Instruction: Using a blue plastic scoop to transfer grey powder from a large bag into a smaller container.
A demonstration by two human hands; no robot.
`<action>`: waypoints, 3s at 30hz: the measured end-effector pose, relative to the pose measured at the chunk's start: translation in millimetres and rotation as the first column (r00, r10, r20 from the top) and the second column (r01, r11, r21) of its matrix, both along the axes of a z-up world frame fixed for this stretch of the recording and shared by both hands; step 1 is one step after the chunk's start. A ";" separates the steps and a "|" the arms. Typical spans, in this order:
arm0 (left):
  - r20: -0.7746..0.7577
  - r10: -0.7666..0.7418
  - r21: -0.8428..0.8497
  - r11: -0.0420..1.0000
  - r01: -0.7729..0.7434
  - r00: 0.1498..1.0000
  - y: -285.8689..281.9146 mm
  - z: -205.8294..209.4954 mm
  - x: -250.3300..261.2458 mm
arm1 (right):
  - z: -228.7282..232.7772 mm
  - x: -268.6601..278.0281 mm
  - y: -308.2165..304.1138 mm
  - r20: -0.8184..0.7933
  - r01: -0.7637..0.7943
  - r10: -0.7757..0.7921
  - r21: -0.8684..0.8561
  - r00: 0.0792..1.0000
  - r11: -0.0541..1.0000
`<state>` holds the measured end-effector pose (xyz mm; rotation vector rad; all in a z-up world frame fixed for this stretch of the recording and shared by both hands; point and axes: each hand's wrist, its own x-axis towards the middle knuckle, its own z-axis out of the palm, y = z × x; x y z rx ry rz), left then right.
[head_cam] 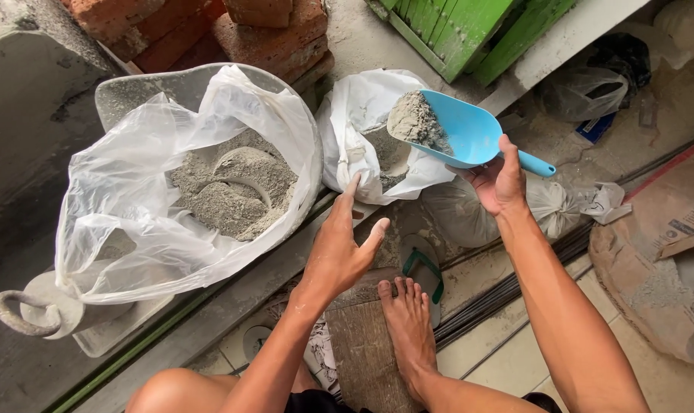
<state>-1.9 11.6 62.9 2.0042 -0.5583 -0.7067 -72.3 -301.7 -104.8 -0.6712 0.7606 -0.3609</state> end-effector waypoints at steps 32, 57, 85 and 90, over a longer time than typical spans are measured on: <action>0.484 0.302 -0.064 0.948 -0.311 0.821 140.1 98.9 15.6 | 254.1 46.8 179.5 0.045 -0.452 0.531 -0.465 0.846 0.761; 0.137 0.684 -0.572 0.645 -0.507 0.716 158.6 87.9 42.6 | 220.7 116.3 242.1 -0.207 -0.011 0.816 -0.971 0.540 -0.240; 0.216 0.691 -0.615 0.645 -0.454 0.690 130.1 101.6 41.4 | 215.9 128.6 184.7 -0.245 0.104 0.893 -0.947 0.377 -0.304; 0.229 0.688 -0.602 0.656 -0.455 0.689 127.6 98.9 41.7 | 198.3 117.8 201.1 -0.415 -0.022 0.829 -0.898 0.375 -0.439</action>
